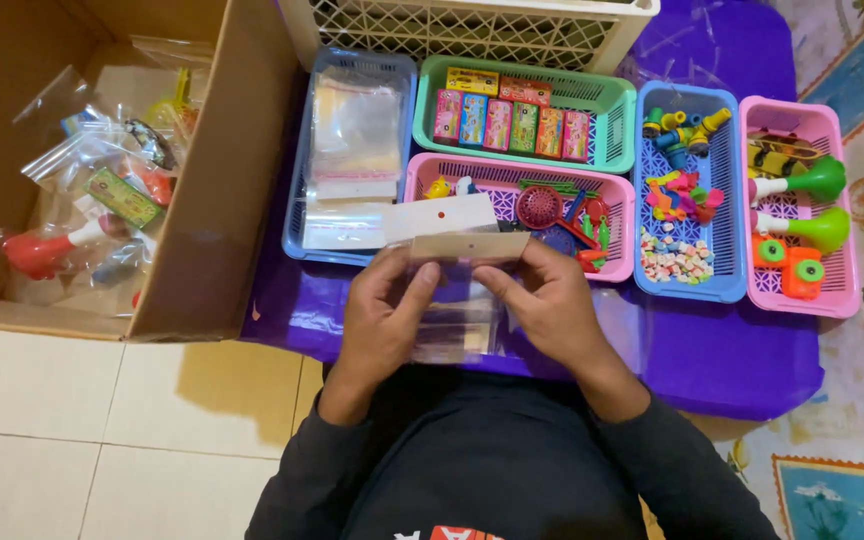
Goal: Packing various small toys and red items into individual plastic bags for organization or sale.
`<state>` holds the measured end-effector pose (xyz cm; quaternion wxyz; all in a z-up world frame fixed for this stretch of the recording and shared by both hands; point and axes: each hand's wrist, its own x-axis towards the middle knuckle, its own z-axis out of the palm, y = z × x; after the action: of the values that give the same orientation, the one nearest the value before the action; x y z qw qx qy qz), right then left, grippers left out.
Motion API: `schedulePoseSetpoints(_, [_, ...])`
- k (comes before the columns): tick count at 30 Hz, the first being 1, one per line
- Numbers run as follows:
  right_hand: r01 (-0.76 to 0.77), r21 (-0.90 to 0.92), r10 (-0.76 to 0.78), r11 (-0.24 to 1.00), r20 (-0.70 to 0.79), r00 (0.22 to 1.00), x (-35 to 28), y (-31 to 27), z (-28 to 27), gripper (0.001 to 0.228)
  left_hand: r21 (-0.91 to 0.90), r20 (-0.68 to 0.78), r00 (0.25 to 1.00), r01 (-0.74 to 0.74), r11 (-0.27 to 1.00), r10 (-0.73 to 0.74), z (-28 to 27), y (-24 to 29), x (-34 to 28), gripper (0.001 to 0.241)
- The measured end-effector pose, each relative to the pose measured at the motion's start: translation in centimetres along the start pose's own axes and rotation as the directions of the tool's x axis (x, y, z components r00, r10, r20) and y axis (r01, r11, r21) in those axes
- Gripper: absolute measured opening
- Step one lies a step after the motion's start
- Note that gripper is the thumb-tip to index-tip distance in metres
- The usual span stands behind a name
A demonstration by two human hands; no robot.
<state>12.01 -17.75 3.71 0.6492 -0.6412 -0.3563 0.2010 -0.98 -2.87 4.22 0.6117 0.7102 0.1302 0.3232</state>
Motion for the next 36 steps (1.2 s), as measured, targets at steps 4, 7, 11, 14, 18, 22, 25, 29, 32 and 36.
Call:
schedulePoseSetpoints(4, [0.062, -0.029, -0.061, 0.998, 0.028, 0.998, 0.2, 0.0, 0.1, 0.012, 0.003, -0.048, 0.999, 0.017, 1.000, -0.017, -0.1, 0.5, 0.2, 0.021])
schedulePoseSetpoints(7, [0.025, 0.007, -0.025, 1.000, 0.011, 1.000, 0.1, -0.1, 0.0, 0.013, 0.032, -0.077, 0.997, 0.012, 0.999, -0.009, -0.2, 0.1, 0.2, 0.025])
schedulePoseSetpoints(11, [0.087, -0.021, -0.089, 0.996, -0.142, 0.986, 0.1, -0.6, -0.6, 0.012, 0.043, -0.102, 0.994, -0.036, 0.998, 0.040, -0.2, 0.3, 0.3, 0.011])
schedulePoseSetpoints(14, [0.112, -0.026, -0.115, 0.993, -0.146, 0.983, 0.1, -1.1, -0.6, 0.011, 0.048, -0.108, 0.992, -0.060, 0.997, 0.065, 0.0, 0.6, 0.4, 0.007])
schedulePoseSetpoints(18, [0.127, -0.039, -0.132, 0.991, -0.143, 0.981, -0.1, -1.3, -0.6, 0.008, 0.039, -0.121, 0.991, -0.057, 0.998, 0.062, 0.2, 0.5, 0.2, 0.007])
schedulePoseSetpoints(22, [0.163, -0.138, -0.186, 0.977, -0.168, 0.968, -0.2, -1.2, -0.7, 0.009, 0.035, -0.137, 0.989, -0.055, 0.998, 0.059, 0.3, 0.6, 0.3, 0.006])
schedulePoseSetpoints(25, [0.178, -0.200, -0.209, 0.964, -0.150, 0.966, -0.3, -1.8, -0.5, 0.012, 0.044, -0.137, 0.988, -0.062, 0.997, 0.067, 0.2, 0.4, 0.3, 0.007])
schedulePoseSetpoints(29, [0.176, -0.107, -0.185, 0.979, -0.079, 0.980, -0.4, -1.9, -0.4, 0.010, 0.084, -0.158, 0.984, -0.070, 0.994, 0.082, 0.2, 0.2, 0.4, 0.011])
schedulePoseSetpoints(32, [0.179, -0.160, -0.189, 0.971, -0.050, 0.981, -0.1, -2.4, -0.6, 0.010, 0.117, -0.130, 0.987, -0.083, 0.990, 0.098, 0.2, 0.5, 0.5, 0.011])
schedulePoseSetpoints(36, [0.181, -0.285, -0.202, 0.941, -0.043, 0.979, -0.2, -2.2, -1.0, 0.006, 0.099, -0.059, 0.993, -0.100, 0.990, 0.106, 0.3, 0.9, 0.2, 0.010])
